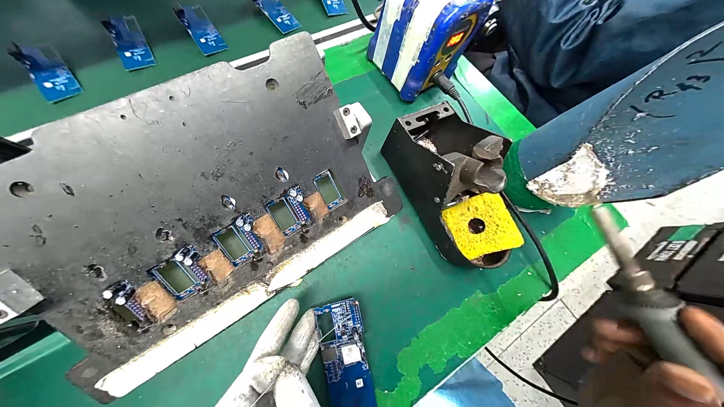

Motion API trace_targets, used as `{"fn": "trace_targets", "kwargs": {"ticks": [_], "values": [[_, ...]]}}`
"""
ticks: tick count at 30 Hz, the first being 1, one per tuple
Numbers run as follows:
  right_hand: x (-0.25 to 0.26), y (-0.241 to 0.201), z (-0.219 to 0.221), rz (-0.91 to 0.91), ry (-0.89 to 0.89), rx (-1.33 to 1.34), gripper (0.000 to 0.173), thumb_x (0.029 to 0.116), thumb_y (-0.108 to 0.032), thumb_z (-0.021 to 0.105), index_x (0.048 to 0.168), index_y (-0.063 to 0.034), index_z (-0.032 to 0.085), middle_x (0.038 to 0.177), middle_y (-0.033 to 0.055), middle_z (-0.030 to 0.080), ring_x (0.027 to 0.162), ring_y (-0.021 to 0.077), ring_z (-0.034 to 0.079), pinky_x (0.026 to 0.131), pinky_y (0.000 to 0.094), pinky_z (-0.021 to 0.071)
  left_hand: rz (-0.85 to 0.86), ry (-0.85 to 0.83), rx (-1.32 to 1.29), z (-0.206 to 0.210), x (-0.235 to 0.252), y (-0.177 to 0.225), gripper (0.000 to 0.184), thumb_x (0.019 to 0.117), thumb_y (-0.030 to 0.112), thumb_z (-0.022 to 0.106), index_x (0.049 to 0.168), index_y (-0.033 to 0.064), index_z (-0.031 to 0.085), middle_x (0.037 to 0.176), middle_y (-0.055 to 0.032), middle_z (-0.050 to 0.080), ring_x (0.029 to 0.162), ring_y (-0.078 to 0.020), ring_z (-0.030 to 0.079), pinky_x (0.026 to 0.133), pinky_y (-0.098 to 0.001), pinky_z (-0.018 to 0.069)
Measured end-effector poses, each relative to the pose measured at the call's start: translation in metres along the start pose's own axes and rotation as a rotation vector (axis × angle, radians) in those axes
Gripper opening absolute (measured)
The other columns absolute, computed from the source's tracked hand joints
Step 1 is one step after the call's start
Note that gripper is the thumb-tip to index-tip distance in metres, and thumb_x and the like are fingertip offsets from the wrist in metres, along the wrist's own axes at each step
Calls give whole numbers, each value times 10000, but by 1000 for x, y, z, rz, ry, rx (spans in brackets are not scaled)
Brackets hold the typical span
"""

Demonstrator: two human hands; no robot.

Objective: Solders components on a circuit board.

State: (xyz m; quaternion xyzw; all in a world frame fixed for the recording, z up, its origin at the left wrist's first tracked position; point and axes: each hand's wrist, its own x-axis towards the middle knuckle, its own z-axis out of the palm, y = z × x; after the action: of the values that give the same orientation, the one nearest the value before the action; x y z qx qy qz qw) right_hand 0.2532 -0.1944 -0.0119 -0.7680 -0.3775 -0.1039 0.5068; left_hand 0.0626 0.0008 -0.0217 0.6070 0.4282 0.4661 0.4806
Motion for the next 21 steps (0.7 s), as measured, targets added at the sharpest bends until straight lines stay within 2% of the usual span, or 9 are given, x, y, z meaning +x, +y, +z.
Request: {"fn": "trace_targets", "kwargs": {"ticks": [1,4,6,8,10,12,13,16,21], "values": [[-2,-7,3,-28,-10,37,326,1067,-317,554,1360,-217,656,1122,-99,697,862,-4,685,684,152,575,3,4,-15,-1,-2,-5,122,1042,42,318,1081,-21,416,1225,-269,638,996,-363,744,803,-458,654],[-7,-21,15,-83,-57,126,296,1018,-287,565,1221,-125,706,963,-27,653,797,45,632,654,177,519,56,-41,-186,-15,-29,-55,153,1030,3,398,1171,-45,430,1256,-340,586,1079,-509,674,856,-587,630],[-11,-28,20,-48,-113,204,292,991,-305,587,1149,-99,723,876,-5,637,752,69,614,636,202,505,40,-55,-200,-20,-36,-66,169,1031,16,404,1190,-37,425,1270,-341,578,1099,-517,664,873,-595,621],[-14,-33,24,-21,-167,261,288,980,-313,598,1104,-91,733,846,3,643,743,75,615,641,207,503,-40,-8,-206,-16,-35,-56,168,1017,-11,395,1178,-41,433,1254,-334,592,1094,-514,665,875,-602,619],[-15,-36,30,-12,-189,297,275,974,-302,615,1062,-74,739,808,18,641,722,83,613,638,211,495,-187,67,-165,-9,-28,-33,125,1009,-32,382,1110,4,444,1239,-273,627,1086,-464,691,877,-574,620],[-16,-36,32,-18,-206,311,268,960,-287,627,1048,-66,749,785,24,643,710,95,615,629,217,495,-8,-5,-221,-15,-33,-52,150,1027,-1,389,1164,-38,436,1265,-345,584,1093,-514,667,869,-589,624],[-15,-36,33,-22,-219,305,266,960,-287,627,1049,-69,751,775,23,638,707,94,608,629,216,486,52,-31,-208,-16,-30,-52,161,1038,22,376,1172,-47,431,1266,-353,578,1083,-506,675,861,-572,633],[-10,-38,35,-8,-255,302,251,978,-279,622,1046,-74,751,756,24,630,708,80,597,638,203,468,-25,12,-36,-4,-7,-3,134,1034,16,291,1089,-20,407,1199,-266,648,1026,-372,737,832,-467,648],[-7,-44,38,51,-298,347,236,984,-266,648,1030,-64,760,740,38,648,690,84,618,613,203,489,-15,16,-32,-1,-4,2,132,1027,5,313,1062,-45,430,1166,-272,654,1016,-353,741,818,-448,649]]}}
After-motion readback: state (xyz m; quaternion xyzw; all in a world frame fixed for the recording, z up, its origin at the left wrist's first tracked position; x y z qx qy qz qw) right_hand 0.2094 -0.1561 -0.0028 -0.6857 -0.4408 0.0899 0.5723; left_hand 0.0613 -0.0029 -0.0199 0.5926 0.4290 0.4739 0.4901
